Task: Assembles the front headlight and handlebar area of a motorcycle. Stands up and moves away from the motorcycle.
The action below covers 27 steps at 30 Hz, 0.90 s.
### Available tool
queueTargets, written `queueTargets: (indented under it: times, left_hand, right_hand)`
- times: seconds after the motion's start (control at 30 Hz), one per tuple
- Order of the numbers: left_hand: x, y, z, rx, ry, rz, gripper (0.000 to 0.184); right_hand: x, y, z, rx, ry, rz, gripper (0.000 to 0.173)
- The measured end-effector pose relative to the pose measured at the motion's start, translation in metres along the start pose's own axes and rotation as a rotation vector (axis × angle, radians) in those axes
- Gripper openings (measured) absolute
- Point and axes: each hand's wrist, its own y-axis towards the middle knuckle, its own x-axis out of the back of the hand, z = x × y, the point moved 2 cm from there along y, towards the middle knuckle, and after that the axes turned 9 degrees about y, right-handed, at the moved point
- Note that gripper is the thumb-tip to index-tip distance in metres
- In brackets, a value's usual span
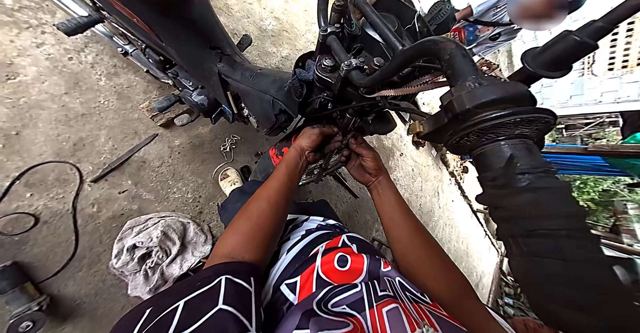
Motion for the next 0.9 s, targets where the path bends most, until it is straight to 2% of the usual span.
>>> queueTargets:
  times: [0.5,0.9]
  left_hand:
    - [-0.004,-0.002,-0.004,-0.010,0.024,-0.004,0.010]
    - [-0.007,-0.002,-0.005,-0.028,0.095,0.011,0.008]
  right_hand:
    - [-0.004,0.008,-0.005,0.007,0.054,-0.022,0.014]
    - [-0.011,0.006,-0.004,0.105,-0.051,-0.127,0.017]
